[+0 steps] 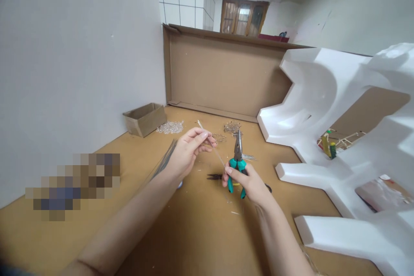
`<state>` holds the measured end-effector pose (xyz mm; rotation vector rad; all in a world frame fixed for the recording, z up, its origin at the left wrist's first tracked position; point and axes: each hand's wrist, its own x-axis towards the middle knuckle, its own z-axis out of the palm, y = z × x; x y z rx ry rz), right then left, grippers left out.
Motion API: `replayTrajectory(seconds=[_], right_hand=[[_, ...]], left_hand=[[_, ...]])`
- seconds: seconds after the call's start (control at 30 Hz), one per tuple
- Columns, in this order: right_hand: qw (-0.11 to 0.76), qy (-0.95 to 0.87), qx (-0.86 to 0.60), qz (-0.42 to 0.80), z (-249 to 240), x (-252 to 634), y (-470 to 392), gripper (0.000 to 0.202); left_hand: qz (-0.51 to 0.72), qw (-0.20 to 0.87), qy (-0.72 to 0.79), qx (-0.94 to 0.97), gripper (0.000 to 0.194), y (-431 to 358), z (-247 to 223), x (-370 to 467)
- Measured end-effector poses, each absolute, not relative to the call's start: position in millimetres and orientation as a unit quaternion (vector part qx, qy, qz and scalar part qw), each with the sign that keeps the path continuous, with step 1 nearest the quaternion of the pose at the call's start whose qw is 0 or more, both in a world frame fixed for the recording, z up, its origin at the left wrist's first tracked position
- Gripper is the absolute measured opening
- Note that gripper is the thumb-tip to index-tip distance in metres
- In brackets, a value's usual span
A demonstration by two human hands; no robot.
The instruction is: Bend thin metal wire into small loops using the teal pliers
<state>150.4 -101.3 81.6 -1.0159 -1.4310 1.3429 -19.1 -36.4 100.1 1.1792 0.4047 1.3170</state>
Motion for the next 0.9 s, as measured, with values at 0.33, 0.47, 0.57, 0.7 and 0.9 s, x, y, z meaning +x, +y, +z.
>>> replayTrajectory(seconds=[0.33, 0.47, 0.57, 0.7, 0.9], right_hand=[[0.457, -0.573, -0.409, 0.544, 79.5, 151.0, -100.0, 0.017], [0.458, -0.576, -0.409, 0.539, 81.0, 153.1, -100.8, 0.016], [0.466, -0.571, -0.406, 0.54, 82.8, 154.0, -101.9, 0.016], [0.468, -0.569, -0.415, 0.534, 83.3, 154.1, -103.0, 0.017], [0.505, -0.557, -0.427, 0.503, 82.5, 156.3, -102.3, 0.016]], left_hand=[[0.539, 0.674, 0.166, 0.478, 0.02, -46.2, 100.6, -11.7], [0.484, 0.66, 0.188, 0.543, 0.021, -52.5, 102.4, -8.9], [0.414, 0.625, 0.215, 0.626, 0.021, -52.2, 102.1, -11.1], [0.336, 0.629, 0.188, 0.676, 0.02, -50.1, 97.3, -11.4], [0.415, 0.635, 0.186, 0.625, 0.022, -44.2, 94.4, -8.1]])
